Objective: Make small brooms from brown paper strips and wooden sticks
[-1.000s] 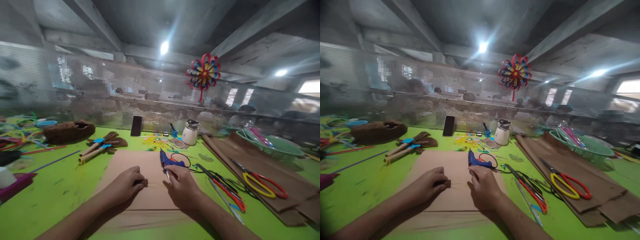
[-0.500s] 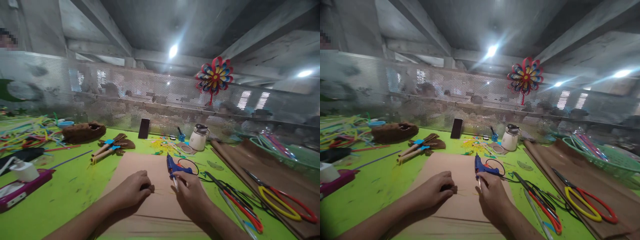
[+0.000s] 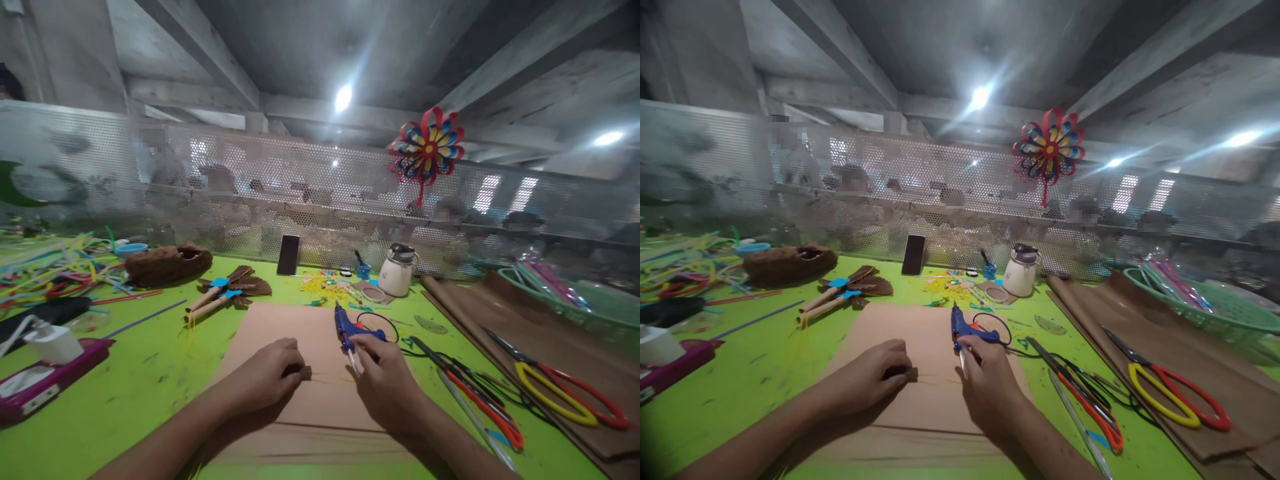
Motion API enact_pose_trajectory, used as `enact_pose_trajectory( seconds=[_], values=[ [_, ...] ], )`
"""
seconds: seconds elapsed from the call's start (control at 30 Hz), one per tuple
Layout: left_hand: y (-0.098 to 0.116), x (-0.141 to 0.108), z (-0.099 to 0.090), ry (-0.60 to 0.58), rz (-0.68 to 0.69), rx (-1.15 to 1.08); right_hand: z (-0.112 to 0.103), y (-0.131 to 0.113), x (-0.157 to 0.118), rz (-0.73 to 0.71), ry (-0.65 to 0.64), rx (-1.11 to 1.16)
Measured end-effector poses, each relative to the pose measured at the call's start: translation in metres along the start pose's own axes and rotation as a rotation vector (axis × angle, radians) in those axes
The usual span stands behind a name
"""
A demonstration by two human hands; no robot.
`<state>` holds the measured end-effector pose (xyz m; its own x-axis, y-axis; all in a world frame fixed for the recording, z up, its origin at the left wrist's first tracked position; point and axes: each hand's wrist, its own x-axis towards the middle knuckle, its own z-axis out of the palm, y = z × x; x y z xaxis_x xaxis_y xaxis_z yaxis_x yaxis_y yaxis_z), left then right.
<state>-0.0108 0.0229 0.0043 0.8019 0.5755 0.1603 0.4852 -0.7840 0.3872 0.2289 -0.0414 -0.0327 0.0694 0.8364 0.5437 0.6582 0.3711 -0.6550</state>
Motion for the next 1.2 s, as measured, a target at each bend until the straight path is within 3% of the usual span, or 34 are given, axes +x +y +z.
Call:
enact_pose_trajectory(
  seconds=[0.13, 0.33, 0.6, 0.93, 1.2],
  values=[
    [0.000, 0.000, -0.001, -0.014, 0.015, 0.002, -0.012, 0.002, 0.008, -0.002, 0.117, 0.026],
    [-0.007, 0.001, 0.003, -0.018, 0.038, -0.003, -0.027, 0.003, 0.016, 0.141, 0.358, 0.094],
    [-0.005, 0.004, 0.004, -0.029, 0.070, 0.010, -0.039, 0.023, 0.020, 0.273, 0.509, 0.199],
    [-0.008, 0.006, 0.005, -0.019, 0.067, 0.018, -0.040, 0.030, 0.026, 0.366, 0.535, 0.533],
    [-0.009, 0.008, 0.003, -0.031, 0.060, 0.019, -0.047, 0.022, 0.029, 0.366, 0.562, 0.579]
  ],
)
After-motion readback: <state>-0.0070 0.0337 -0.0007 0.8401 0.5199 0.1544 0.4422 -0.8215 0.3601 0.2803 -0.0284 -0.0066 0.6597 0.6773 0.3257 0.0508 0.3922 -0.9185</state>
